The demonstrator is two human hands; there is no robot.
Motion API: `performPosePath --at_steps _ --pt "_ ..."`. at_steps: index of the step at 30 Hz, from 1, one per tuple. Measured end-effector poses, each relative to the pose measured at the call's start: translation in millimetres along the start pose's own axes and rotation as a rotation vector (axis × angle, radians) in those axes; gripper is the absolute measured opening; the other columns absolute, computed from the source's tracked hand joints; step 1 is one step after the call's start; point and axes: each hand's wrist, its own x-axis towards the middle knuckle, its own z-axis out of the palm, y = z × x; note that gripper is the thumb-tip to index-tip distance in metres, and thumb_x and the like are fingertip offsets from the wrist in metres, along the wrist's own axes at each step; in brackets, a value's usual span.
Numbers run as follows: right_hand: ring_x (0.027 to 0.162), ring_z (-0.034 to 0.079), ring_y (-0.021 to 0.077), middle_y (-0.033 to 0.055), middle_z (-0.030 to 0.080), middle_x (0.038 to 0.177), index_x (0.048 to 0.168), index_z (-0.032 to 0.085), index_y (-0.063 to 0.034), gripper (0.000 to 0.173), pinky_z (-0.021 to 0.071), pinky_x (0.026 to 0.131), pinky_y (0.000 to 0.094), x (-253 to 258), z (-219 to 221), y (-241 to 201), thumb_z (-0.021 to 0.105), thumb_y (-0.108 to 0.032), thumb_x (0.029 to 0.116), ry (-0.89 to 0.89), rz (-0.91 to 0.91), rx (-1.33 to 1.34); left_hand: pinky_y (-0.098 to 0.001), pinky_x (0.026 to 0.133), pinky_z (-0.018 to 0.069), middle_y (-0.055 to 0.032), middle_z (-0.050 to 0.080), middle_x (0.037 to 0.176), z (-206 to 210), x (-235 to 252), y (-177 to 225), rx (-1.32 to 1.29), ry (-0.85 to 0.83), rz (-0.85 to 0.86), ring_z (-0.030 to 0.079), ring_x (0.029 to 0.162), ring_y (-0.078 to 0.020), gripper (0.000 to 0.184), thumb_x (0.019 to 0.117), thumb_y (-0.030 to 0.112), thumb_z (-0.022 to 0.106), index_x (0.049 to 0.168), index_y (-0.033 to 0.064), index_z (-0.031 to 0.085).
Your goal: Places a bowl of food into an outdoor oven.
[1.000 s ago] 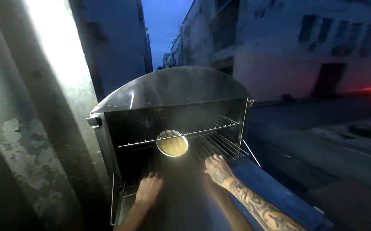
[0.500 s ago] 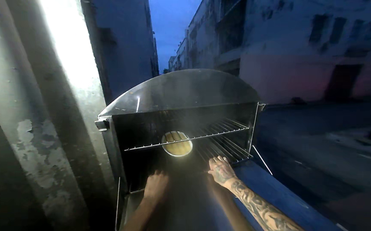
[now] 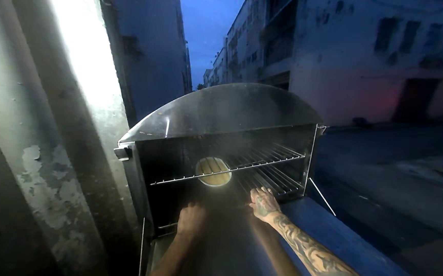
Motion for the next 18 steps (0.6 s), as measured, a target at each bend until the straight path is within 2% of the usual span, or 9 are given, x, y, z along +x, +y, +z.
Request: performPosePath --at_steps 4,9,18 --pt "0.136 0.050 0.0341 0.0180 0.061 0.136 0.131 0.061 -0.0016 0.044 0.0316 0.119 0.0502 7.0 3.8 -0.8 0.066 -0.028 0.0959 0.032 0.015 0.001 -0.0556 0.097 0.0519 -0.0191 0.063 0.135 0.3 5.7 -2.5 -0.007 -0.002 -0.013 0.060 0.126 -0.0391 0.043 0.0998 0.033 0.058 0.129 0.0024 0.064" --pt "0.139 0.047 0.0345 0.0188 0.059 0.139 0.138 0.057 -0.0009 0.053 0.0285 0.121 0.0506 14.5 4.8 -5.1 0.066 -0.030 0.0956 0.029 0.061 0.013 -0.0546 0.098 0.0518 -0.0173 0.063 0.136 -2.1 12.3 -2.1 -0.002 0.000 -0.038 0.059 0.127 -0.0374 0.044 0.1002 0.036 0.057 0.129 0.0036 0.064" --pt "0.138 0.049 0.0327 0.0166 0.061 0.138 0.140 0.056 -0.0028 0.054 0.0288 0.121 0.0485 29.7 4.6 -8.1 0.065 -0.032 0.0953 0.018 0.091 0.007 -0.0549 0.098 0.0514 -0.0176 0.062 0.136 -2.3 26.3 -4.1 -0.009 0.006 -0.039 0.058 0.129 -0.0374 0.045 0.0976 0.032 0.060 0.133 0.0035 0.062"
